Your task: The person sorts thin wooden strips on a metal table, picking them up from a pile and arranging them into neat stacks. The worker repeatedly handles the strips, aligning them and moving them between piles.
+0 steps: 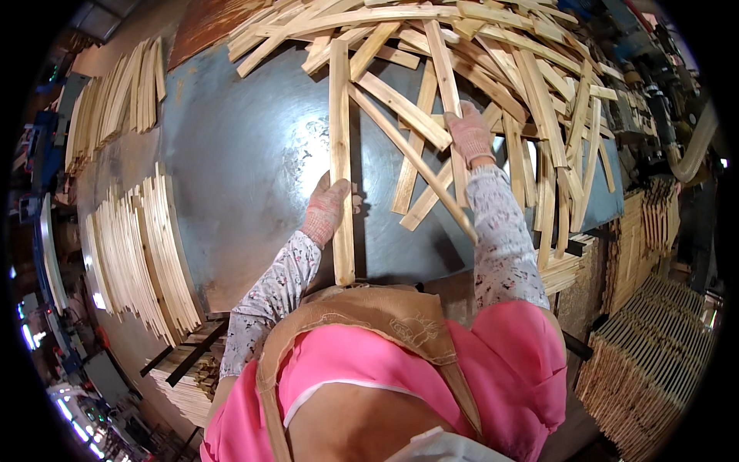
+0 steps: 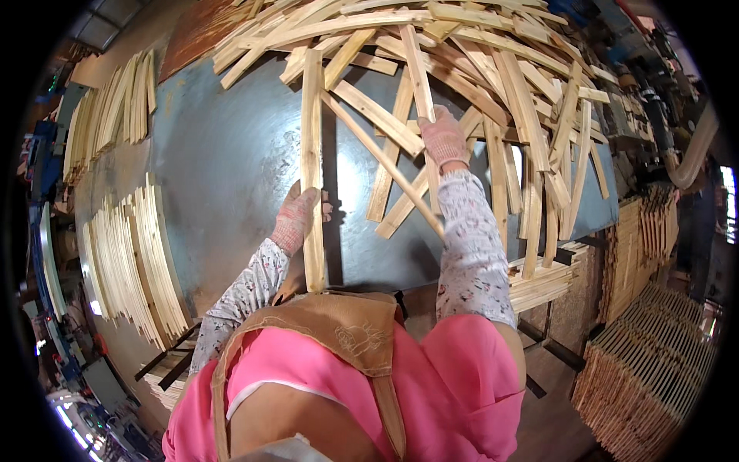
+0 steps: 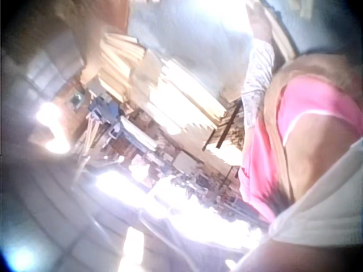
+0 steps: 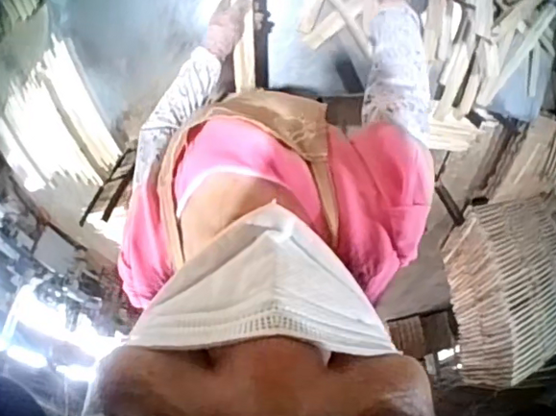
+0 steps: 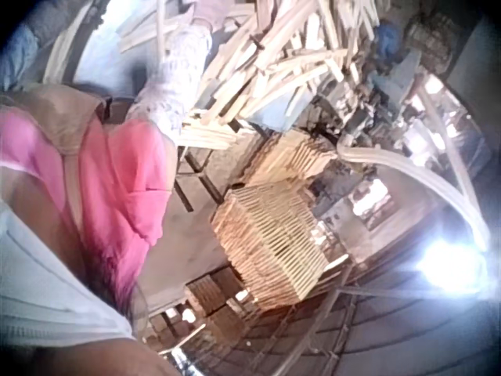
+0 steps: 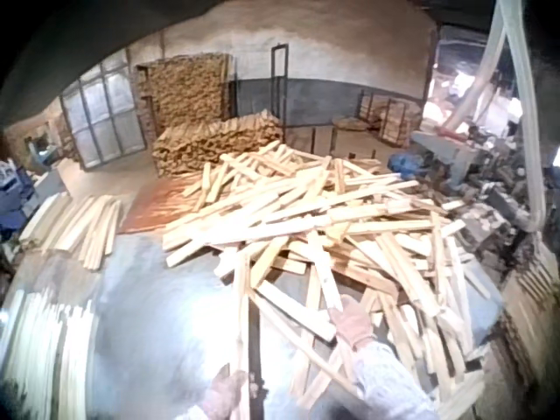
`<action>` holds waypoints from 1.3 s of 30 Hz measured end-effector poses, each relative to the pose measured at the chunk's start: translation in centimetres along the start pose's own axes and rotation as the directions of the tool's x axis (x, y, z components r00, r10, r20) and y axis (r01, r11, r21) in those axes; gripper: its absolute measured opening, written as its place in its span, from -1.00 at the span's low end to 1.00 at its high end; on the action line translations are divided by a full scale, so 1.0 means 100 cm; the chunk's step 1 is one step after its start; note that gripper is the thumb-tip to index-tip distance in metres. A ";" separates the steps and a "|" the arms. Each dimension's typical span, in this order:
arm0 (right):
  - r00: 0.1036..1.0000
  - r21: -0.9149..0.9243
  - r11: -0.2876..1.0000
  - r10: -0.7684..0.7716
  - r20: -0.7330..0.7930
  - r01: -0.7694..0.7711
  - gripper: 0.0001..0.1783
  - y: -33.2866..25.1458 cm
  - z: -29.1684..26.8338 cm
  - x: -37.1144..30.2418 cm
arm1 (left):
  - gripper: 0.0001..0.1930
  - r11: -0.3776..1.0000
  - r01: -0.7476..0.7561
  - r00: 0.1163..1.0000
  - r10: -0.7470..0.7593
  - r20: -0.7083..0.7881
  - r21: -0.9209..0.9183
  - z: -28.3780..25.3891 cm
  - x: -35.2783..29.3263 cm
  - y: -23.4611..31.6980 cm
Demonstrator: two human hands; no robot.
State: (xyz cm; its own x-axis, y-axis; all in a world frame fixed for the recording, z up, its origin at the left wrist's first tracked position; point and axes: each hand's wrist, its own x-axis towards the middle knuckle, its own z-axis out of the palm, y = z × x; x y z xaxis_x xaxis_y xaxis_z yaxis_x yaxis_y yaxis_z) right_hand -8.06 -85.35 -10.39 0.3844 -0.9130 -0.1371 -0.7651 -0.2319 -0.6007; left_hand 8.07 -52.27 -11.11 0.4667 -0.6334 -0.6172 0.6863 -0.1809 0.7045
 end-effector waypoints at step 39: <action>0.508 0.535 0.833 -0.405 0.760 -0.137 -0.31 -0.171 0.190 -0.282 | -0.44 0.758 -0.235 0.868 0.446 -0.220 0.608 -0.308 -0.146 -0.041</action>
State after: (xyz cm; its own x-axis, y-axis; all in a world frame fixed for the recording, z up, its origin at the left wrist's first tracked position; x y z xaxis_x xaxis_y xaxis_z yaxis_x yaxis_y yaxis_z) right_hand 4.01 -49.25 -11.27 0.8978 -0.1149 -0.4253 -0.4137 0.1117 -0.9035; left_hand 15.66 -19.11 -15.82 0.8337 -0.4643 -0.2989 0.0713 -0.4462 0.8921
